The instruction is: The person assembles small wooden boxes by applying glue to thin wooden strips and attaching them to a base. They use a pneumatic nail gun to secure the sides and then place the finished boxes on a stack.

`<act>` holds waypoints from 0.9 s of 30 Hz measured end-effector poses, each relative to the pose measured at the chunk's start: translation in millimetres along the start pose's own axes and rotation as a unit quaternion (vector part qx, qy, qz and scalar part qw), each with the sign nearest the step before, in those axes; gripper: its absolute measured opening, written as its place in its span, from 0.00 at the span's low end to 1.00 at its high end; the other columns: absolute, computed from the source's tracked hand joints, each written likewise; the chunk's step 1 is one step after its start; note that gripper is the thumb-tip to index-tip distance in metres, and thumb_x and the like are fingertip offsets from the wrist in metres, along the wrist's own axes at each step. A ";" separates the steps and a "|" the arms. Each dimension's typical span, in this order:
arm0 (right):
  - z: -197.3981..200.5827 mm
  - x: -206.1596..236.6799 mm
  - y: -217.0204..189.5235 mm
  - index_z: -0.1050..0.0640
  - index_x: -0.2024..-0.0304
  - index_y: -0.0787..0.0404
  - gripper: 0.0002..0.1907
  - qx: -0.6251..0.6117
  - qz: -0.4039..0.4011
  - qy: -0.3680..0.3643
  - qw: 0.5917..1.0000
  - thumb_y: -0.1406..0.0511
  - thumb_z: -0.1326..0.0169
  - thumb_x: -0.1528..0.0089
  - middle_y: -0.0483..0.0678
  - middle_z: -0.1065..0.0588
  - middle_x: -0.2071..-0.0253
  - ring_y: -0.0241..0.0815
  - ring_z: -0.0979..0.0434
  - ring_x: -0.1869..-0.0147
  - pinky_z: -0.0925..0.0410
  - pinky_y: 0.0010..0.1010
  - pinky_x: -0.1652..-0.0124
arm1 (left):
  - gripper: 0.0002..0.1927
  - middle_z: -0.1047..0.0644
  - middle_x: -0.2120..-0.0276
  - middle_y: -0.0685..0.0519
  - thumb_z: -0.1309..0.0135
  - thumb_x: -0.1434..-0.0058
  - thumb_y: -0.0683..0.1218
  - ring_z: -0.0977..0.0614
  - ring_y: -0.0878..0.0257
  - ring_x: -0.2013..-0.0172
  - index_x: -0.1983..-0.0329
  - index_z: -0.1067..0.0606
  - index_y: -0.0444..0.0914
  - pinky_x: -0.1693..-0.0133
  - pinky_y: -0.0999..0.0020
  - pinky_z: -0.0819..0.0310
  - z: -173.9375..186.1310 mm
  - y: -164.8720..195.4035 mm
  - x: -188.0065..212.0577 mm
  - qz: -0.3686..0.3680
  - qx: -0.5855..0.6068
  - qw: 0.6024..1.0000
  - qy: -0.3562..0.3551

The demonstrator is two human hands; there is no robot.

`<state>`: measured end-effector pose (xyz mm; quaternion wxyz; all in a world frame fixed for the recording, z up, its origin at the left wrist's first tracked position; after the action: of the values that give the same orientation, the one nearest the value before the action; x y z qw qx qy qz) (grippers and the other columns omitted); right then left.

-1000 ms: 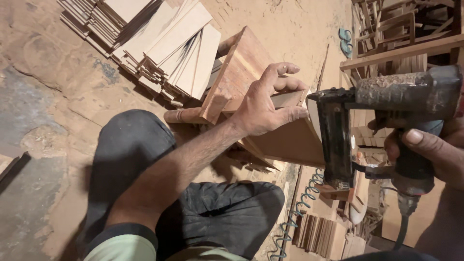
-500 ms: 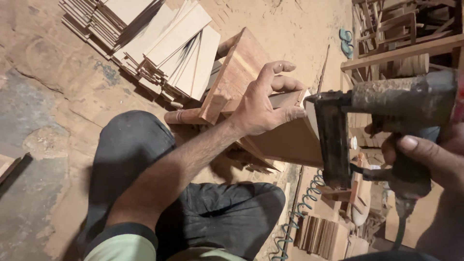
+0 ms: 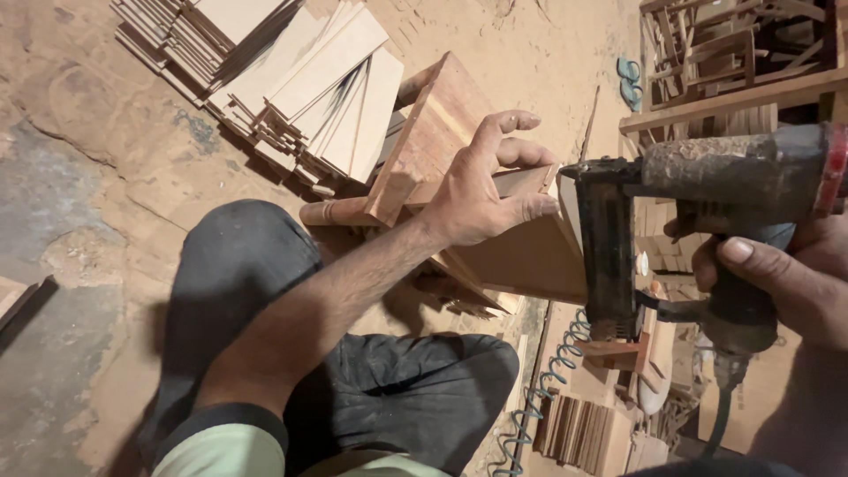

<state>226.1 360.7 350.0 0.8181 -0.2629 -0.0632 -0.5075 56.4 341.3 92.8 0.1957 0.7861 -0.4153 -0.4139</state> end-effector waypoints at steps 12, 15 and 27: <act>-0.4 6.2 -8.9 0.30 0.38 0.72 0.23 0.036 0.030 0.020 0.999 0.64 0.52 0.33 0.55 0.20 0.57 0.41 0.18 0.63 0.23 0.32 0.70 | 0.54 0.17 0.50 0.46 0.32 0.39 0.60 0.16 0.59 0.43 0.25 0.53 0.35 0.34 0.56 0.25 1.6 1.9 1.1 -0.015 -0.019 1.000 -0.006; -5.8 6.4 -9.6 0.31 0.37 0.71 0.23 0.009 0.022 0.010 1.000 0.64 0.52 0.32 0.57 0.21 0.53 0.42 0.19 0.62 0.22 0.34 0.71 | 0.56 0.16 0.50 0.46 0.32 0.40 0.60 0.16 0.59 0.42 0.23 0.54 0.36 0.32 0.54 0.28 1.9 1.2 0.7 -0.022 -0.020 1.000 -0.003; 11.6 7.8 18.3 0.26 0.37 0.65 0.23 0.138 -0.109 0.019 0.984 0.66 0.47 0.34 0.60 0.22 0.60 0.49 0.17 0.58 0.24 0.42 0.56 | 0.54 0.18 0.48 0.45 0.31 0.38 0.55 0.17 0.58 0.42 0.23 0.53 0.35 0.34 0.56 0.26 2.2 0.2 3.1 -0.025 -0.016 1.000 0.000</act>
<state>247.5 366.6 356.1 0.7874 -0.1296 -0.1454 -0.5848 55.5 338.8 90.1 0.1981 0.7927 -0.3891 -0.4254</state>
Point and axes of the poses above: each hand's wrist, its own x-axis away from the middle knuckle, its own z-axis out of the back of the hand, y = z × x, the point moved 6 cm from there along -x, towards the middle knuckle
